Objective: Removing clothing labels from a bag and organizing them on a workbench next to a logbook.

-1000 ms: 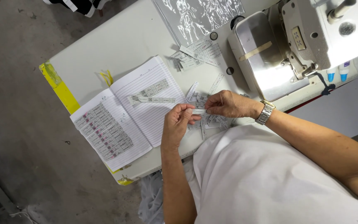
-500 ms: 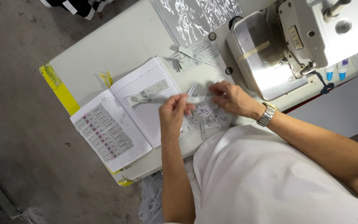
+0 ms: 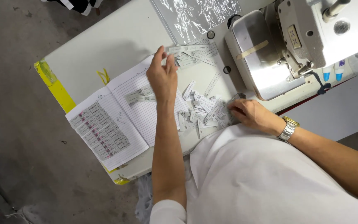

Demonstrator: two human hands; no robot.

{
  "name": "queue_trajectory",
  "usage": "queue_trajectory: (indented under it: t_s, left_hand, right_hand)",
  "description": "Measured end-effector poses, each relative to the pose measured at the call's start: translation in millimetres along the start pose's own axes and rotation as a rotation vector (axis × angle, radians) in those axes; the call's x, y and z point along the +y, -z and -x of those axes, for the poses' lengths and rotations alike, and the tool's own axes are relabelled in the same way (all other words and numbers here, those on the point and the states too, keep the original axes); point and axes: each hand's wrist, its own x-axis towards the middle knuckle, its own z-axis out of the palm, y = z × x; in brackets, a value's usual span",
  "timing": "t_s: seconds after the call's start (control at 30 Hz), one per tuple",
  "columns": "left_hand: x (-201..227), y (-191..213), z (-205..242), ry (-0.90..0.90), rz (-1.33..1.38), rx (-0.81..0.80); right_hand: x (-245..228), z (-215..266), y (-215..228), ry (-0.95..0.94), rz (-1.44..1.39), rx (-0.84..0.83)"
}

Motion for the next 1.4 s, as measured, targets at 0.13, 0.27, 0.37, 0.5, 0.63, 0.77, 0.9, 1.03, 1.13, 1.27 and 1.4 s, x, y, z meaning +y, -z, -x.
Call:
queue_trajectory:
  t_s: [0.13,0.27,0.37,0.5,0.63,0.77,0.9,1.03,1.13,1.27,1.4]
  left_hand:
    - [23,49,50,-0.073,-0.308,0.071]
    - [16,59,103,-0.133,-0.443,0.086]
    - [-2,21,127,-0.018,-0.494,-0.063]
    - [2,-48,119,-0.080,-0.583,-0.234]
    - [-7,-88,100,-0.077,-0.834,-0.296]
    - [-17,-99,101,-0.080,-0.780,-0.224]
    - [-24,-101,106,-0.061,-0.763,-0.220]
    - [3,-80,109,-0.102,-0.718,-0.293]
    - [13,-63,123,-0.277,-0.468,-0.256]
    - [11,-48,137,-0.434,-0.365,-0.300]
    - [12,-28,140,-0.305,-0.247,-0.405]
  right_hand:
    - [13,10,-2,-0.110,-0.017,-0.072]
    - [23,9,-9,-0.099,-0.058,-0.043]
    - [25,8,-16,-0.114,-0.039,-0.080]
    - [18,4,-17,-0.082,-0.068,-0.059]
    - [18,9,-16,-0.101,-0.067,-0.019]
    - [22,14,-15,-0.129,-0.129,0.028]
    - [22,16,-17,-0.228,-0.159,-0.004]
    - [14,11,-9,-0.213,-0.229,-0.019]
    - [1,5,-2,-0.355,-0.539,0.015]
    - [1,-1,-6,-0.298,-0.915,-0.006]
    - [9,-2,-23,-0.266,-0.935,0.067]
